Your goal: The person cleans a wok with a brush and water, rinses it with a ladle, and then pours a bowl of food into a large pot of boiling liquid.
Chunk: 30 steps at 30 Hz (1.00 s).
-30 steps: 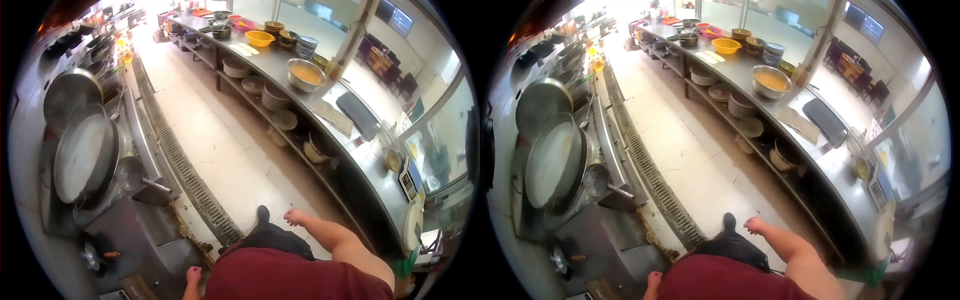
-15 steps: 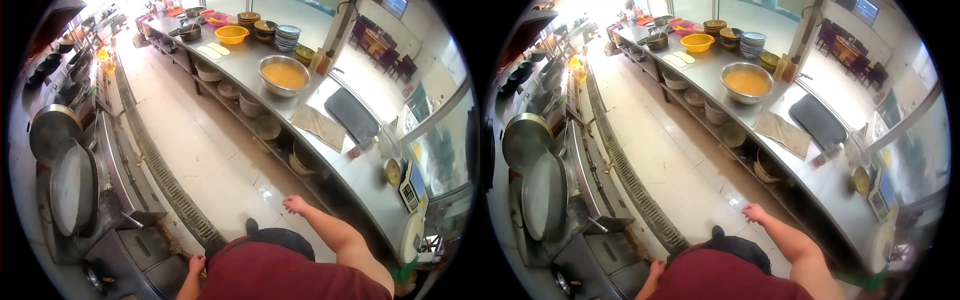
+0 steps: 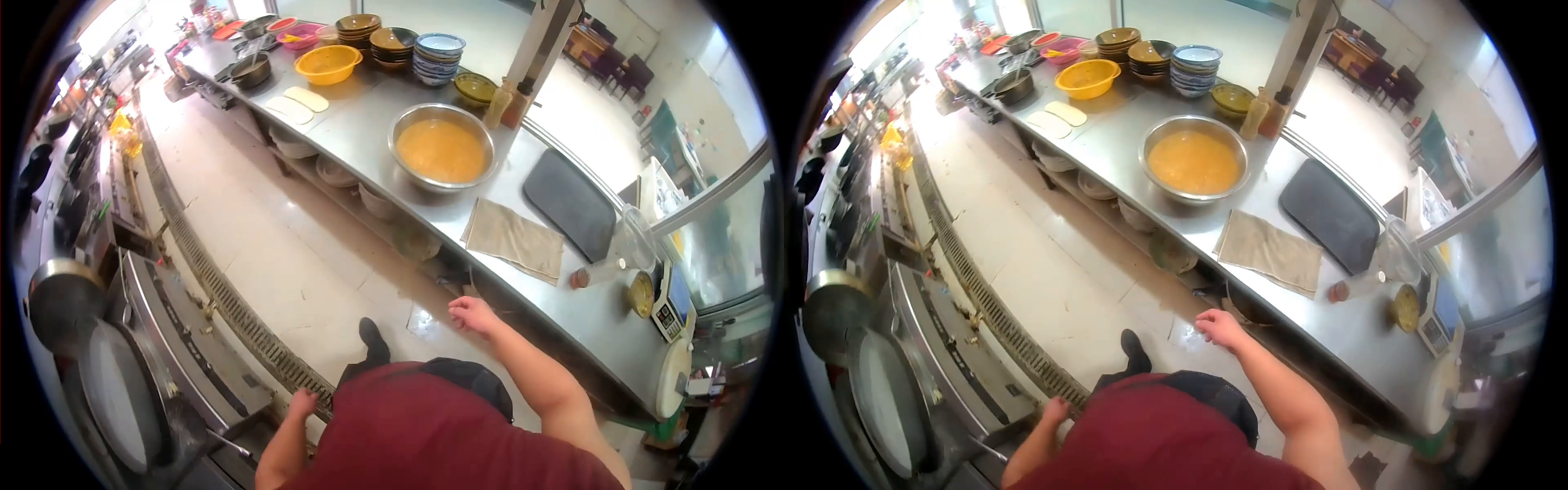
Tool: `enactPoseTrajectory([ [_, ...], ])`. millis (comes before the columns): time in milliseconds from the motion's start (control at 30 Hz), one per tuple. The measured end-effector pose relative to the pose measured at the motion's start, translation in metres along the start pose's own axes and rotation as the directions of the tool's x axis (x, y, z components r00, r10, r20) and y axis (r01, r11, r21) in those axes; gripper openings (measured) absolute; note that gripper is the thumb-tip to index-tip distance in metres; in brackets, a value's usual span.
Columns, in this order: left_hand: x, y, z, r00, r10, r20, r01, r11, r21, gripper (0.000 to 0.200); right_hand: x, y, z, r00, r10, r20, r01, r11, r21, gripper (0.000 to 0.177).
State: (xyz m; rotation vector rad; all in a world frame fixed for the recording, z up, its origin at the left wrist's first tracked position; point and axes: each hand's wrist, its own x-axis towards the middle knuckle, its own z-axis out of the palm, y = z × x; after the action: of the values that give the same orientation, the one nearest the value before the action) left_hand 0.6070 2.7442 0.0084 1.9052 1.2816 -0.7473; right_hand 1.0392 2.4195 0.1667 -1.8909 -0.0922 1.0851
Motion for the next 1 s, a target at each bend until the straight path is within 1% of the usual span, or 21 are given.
enactPoseTrajectory([
  [33, 0.005, 0.042, -0.034, 0.999, -0.030, 0.045, 0.031, 0.999, -0.024, 0.035, 0.004, -0.007, -0.010, 0.998, 0.038, -0.057, -0.035, 0.998, 0.048, 0.024],
  [67, 0.024, 0.072, -0.055, 0.995, 0.092, -0.036, -0.091, 0.995, 0.048, 0.036, 0.011, -0.018, -0.022, 0.997, 0.034, -0.075, -0.030, 0.998, 0.048, 0.024],
  [100, 0.041, 0.097, -0.075, 0.972, 0.212, -0.105, -0.198, 0.971, 0.131, 0.037, 0.016, -0.023, -0.031, 0.993, 0.058, -0.104, -0.048, 0.994, 0.100, 0.024],
  [167, 0.087, 0.149, -0.115, 0.948, 0.318, -0.012, -0.314, 0.941, 0.125, 0.038, 0.020, -0.027, -0.040, 0.984, 0.100, -0.146, -0.072, 0.980, 0.185, 0.025],
  [200, 0.090, 0.189, -0.135, 0.937, 0.338, -0.087, -0.312, 0.923, 0.225, 0.037, 0.026, -0.030, -0.044, 0.977, 0.114, -0.179, -0.070, 0.970, 0.234, 0.024],
  [267, 0.105, 0.260, -0.167, 0.896, 0.427, -0.123, -0.406, 0.899, 0.164, 0.036, 0.036, -0.042, -0.050, 0.976, 0.115, -0.186, -0.051, 0.946, 0.321, 0.023],
  [333, 0.129, 0.315, -0.182, 0.855, 0.500, -0.140, -0.501, 0.865, 0.028, 0.034, 0.049, -0.059, -0.055, 0.974, 0.132, -0.184, -0.062, 0.938, 0.341, 0.023],
  [400, 0.118, 0.373, -0.194, 0.853, 0.509, -0.117, -0.522, 0.835, -0.170, 0.034, 0.068, -0.066, -0.061, 0.973, 0.156, -0.172, -0.085, 0.928, 0.363, 0.023],
  [467, 0.119, 0.407, -0.186, 0.854, 0.514, -0.081, -0.519, 0.833, -0.192, 0.035, 0.093, -0.070, -0.073, 0.983, 0.129, -0.129, -0.061, 0.901, 0.429, 0.025],
  [533, 0.111, 0.436, -0.179, 0.854, 0.516, -0.063, -0.517, 0.829, -0.213, 0.035, 0.113, -0.093, -0.091, 0.987, 0.123, -0.106, -0.072, 0.917, 0.392, 0.029],
  [600, 0.099, 0.461, -0.178, 0.841, 0.540, 0.026, -0.528, 0.830, -0.178, 0.029, 0.135, -0.113, -0.109, 0.964, 0.078, -0.252, 0.051, 0.883, 0.467, 0.036],
  [633, 0.105, 0.473, -0.179, 0.844, 0.536, 0.025, -0.525, 0.834, -0.170, 0.029, 0.141, -0.127, -0.118, 0.960, 0.066, -0.273, 0.089, 0.851, 0.518, 0.040],
  [667, 0.112, 0.482, -0.178, 0.825, 0.564, 0.042, -0.549, 0.817, -0.179, 0.031, 0.152, -0.136, -0.126, 0.962, 0.069, -0.266, 0.084, 0.849, 0.522, 0.040],
  [700, 0.117, 0.490, -0.177, 0.806, 0.589, 0.060, -0.570, 0.800, -0.190, 0.032, 0.162, -0.142, -0.133, 0.948, 0.066, -0.313, 0.117, 0.838, 0.532, 0.039],
  [733, 0.110, 0.509, -0.184, 0.814, 0.577, 0.061, -0.558, 0.807, -0.191, 0.032, 0.171, -0.146, -0.139, 0.932, 0.068, -0.356, 0.145, 0.830, 0.539, 0.039],
  [800, 0.104, 0.553, -0.202, 0.860, 0.500, 0.097, -0.397, 0.778, -0.487, 0.037, 0.188, -0.153, -0.147, 0.935, 0.080, -0.346, 0.121, 0.846, 0.520, 0.041],
  [833, 0.107, 0.568, -0.206, 0.865, 0.492, 0.096, -0.390, 0.780, -0.489, 0.037, 0.196, -0.157, -0.148, 0.925, 0.065, -0.374, 0.126, 0.876, 0.465, 0.041],
  [867, 0.109, 0.582, -0.208, 0.855, 0.517, 0.037, -0.429, 0.746, -0.509, 0.038, 0.201, -0.159, -0.148, 0.914, 0.049, -0.402, 0.130, 0.904, 0.407, 0.041],
  [900, 0.111, 0.595, -0.209, 0.841, 0.540, -0.022, -0.469, 0.711, -0.524, 0.040, 0.204, -0.160, -0.149, 0.911, 0.049, -0.410, 0.150, 0.885, 0.441, 0.042],
  [933, 0.109, 0.607, -0.212, 0.844, 0.535, -0.018, -0.463, 0.713, -0.526, 0.040, 0.203, -0.162, -0.148, 0.912, 0.054, -0.406, 0.144, 0.886, 0.441, 0.042],
  [1000, 0.109, 0.626, -0.214, 0.816, 0.577, -0.039, -0.499, 0.668, -0.552, 0.036, 0.199, -0.164, -0.147, 0.917, -0.009, -0.399, 0.200, 0.875, 0.442, 0.043],
])
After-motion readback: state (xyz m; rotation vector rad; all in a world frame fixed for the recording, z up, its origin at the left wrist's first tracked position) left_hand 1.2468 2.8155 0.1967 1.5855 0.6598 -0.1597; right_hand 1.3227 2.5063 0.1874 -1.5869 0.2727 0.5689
